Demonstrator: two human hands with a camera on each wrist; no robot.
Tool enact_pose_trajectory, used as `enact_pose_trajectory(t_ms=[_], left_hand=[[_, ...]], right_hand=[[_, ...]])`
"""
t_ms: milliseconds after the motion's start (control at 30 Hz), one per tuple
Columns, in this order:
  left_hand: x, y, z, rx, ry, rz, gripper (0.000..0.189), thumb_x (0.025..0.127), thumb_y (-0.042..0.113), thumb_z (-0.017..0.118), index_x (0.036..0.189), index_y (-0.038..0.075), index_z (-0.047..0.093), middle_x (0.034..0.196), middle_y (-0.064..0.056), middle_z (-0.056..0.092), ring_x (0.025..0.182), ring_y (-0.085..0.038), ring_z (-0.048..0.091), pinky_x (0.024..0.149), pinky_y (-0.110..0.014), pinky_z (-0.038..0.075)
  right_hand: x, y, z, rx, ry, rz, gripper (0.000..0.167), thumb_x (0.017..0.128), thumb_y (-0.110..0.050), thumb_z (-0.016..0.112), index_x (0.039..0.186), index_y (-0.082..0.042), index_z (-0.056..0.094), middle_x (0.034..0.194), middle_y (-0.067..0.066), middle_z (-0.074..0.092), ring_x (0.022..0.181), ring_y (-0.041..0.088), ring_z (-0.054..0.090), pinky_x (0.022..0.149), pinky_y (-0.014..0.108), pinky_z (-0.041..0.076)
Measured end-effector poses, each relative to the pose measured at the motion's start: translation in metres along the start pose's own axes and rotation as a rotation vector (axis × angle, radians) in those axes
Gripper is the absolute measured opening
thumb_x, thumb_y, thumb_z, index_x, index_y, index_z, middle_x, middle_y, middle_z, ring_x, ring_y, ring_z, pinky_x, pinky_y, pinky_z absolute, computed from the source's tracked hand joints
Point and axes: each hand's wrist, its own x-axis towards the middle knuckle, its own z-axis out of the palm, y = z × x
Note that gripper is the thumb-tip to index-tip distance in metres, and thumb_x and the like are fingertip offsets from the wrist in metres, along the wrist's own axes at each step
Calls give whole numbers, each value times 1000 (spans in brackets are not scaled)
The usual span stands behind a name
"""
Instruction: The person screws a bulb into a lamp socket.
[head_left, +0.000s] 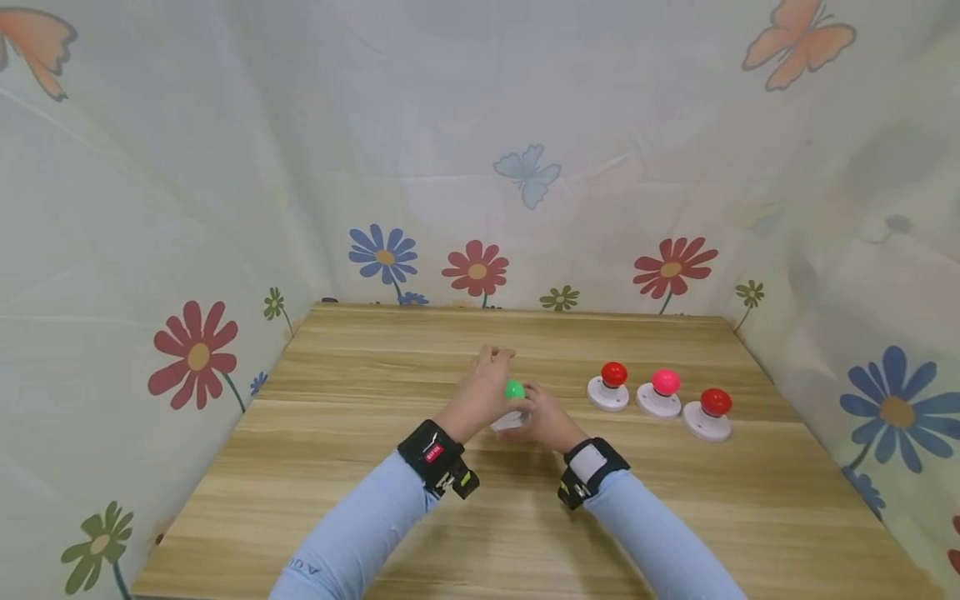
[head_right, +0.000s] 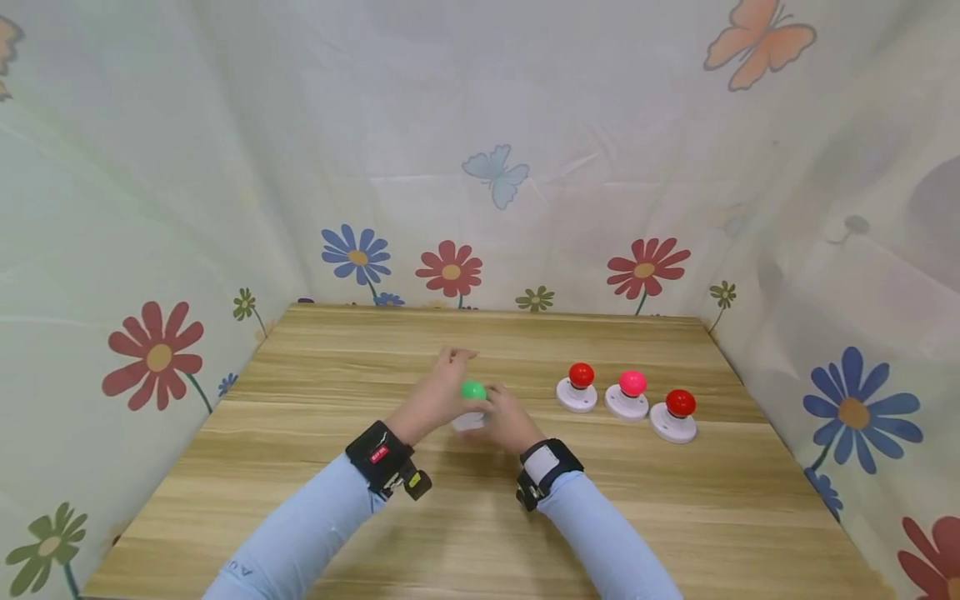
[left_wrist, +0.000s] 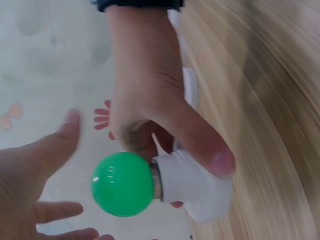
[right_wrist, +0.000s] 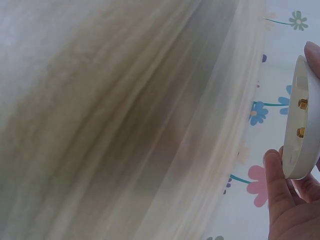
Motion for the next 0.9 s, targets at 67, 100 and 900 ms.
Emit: enact_pose_trajectory(t_ms=[67,100,900], left_hand=[[-1,-1,2,99,61,2,83,78,56,72,135,1,47,128,-17,50,103,-24,56,79,-34,58],[-2,-1,4,144,85,3,81,80,59,68,132,0,49,121,-17,53,96,-22,58,75,-34,58],[-1,0,3,46,-96,64,44,87,11,71,129,9,58,130,-7,59,114,-21,61,94,-30,51]], right_hand=[[0,-1,0,30,3,-4,71,64,-25,91,125,-6,59,121,14,58,108,29,58,95,51,47],[1,-1,0,39,6,-2,69,64,-24,91,123,-7,60,121,13,58,108,29,58,95,50,48],[6,6,3,-18,15,-31,81,63,-33,91,130,-3,56,128,13,59,113,28,57,97,48,47]])
